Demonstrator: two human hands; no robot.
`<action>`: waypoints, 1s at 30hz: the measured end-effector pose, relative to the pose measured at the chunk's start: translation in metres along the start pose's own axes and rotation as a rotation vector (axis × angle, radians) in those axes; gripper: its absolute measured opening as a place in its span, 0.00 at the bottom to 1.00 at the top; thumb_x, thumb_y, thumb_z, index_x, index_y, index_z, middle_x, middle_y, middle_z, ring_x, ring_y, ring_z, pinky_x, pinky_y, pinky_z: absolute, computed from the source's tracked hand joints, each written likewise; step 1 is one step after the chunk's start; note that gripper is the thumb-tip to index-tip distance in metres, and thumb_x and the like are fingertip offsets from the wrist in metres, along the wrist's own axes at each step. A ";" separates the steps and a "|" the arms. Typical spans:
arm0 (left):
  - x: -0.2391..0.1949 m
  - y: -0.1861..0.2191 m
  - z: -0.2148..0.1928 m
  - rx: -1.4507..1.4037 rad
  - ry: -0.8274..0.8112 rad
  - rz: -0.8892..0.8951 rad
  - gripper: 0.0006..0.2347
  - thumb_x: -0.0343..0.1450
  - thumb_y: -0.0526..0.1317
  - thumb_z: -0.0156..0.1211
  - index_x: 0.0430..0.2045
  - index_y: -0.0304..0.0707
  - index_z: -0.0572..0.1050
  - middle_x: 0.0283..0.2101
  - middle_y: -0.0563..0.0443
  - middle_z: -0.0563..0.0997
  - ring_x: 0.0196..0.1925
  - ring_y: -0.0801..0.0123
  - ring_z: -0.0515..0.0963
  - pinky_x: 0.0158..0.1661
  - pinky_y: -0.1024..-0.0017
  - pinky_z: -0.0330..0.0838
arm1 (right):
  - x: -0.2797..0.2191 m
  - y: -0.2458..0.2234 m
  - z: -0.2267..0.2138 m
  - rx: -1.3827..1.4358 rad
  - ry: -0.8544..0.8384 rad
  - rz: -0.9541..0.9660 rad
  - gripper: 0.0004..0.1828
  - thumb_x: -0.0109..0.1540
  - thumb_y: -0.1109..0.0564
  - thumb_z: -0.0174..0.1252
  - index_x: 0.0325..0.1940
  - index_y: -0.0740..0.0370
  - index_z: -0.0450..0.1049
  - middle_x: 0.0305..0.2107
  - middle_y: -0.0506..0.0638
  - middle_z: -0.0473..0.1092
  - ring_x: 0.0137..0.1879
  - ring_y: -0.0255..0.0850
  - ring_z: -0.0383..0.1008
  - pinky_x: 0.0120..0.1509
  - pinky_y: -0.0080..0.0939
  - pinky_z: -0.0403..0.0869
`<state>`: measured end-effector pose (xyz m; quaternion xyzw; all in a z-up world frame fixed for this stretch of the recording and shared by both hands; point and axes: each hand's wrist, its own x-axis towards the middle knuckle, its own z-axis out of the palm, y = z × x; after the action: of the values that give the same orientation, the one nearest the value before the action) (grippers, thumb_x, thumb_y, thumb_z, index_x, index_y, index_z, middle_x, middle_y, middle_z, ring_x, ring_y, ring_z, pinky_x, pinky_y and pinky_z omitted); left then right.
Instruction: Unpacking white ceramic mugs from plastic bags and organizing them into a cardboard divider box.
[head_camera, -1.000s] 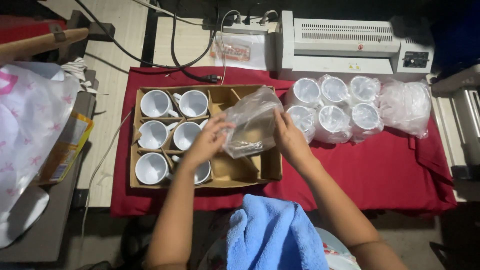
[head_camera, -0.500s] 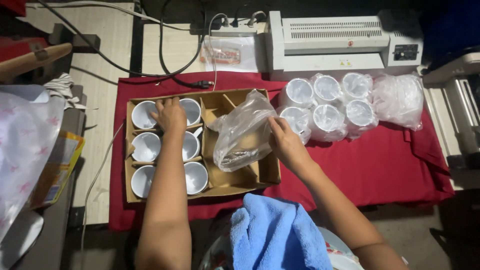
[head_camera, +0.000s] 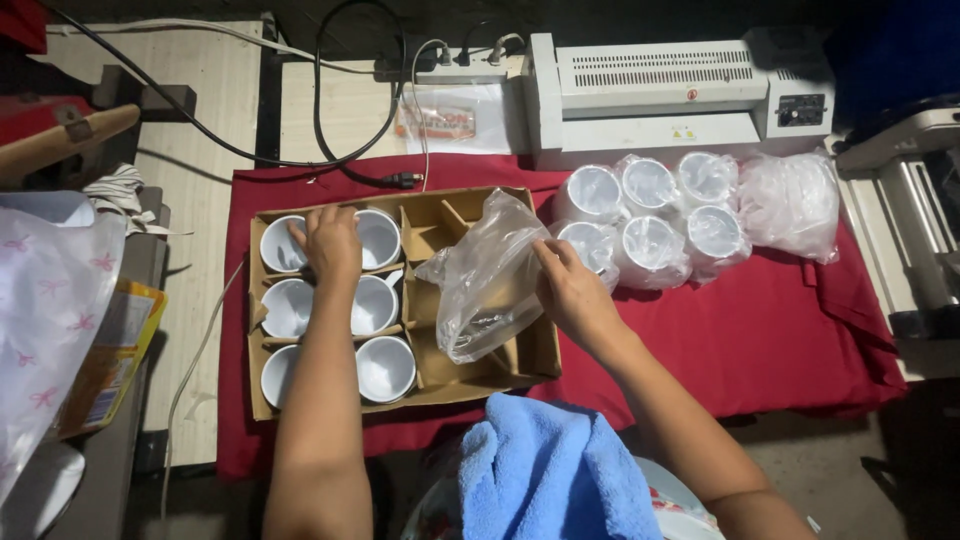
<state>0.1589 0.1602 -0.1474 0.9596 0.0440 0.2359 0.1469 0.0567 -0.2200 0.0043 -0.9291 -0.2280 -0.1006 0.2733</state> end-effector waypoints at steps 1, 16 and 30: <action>0.005 0.006 -0.014 0.001 0.000 -0.001 0.04 0.72 0.39 0.62 0.36 0.46 0.83 0.46 0.52 0.81 0.55 0.56 0.74 0.67 0.33 0.42 | 0.002 -0.002 -0.001 0.001 -0.001 -0.001 0.27 0.60 0.66 0.57 0.65 0.68 0.65 0.56 0.65 0.67 0.50 0.62 0.76 0.49 0.52 0.78; 0.033 0.013 -0.117 -0.380 0.080 -0.100 0.06 0.75 0.33 0.62 0.43 0.33 0.82 0.43 0.39 0.81 0.42 0.47 0.81 0.42 0.57 0.74 | 0.006 -0.023 -0.026 -0.126 0.089 -0.113 0.12 0.52 0.62 0.63 0.39 0.63 0.73 0.50 0.57 0.72 0.50 0.58 0.75 0.50 0.55 0.72; 0.005 0.163 -0.247 -0.814 -0.371 0.784 0.15 0.61 0.27 0.67 0.40 0.42 0.83 0.43 0.53 0.85 0.59 0.59 0.81 0.59 0.61 0.74 | 0.046 -0.068 -0.050 1.101 -0.321 -0.250 0.45 0.57 0.53 0.68 0.74 0.63 0.55 0.72 0.56 0.53 0.77 0.46 0.54 0.77 0.46 0.59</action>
<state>0.0509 0.0700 0.1132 0.7960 -0.4339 0.0987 0.4103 0.0617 -0.1803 0.0914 -0.6202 -0.3930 0.1430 0.6637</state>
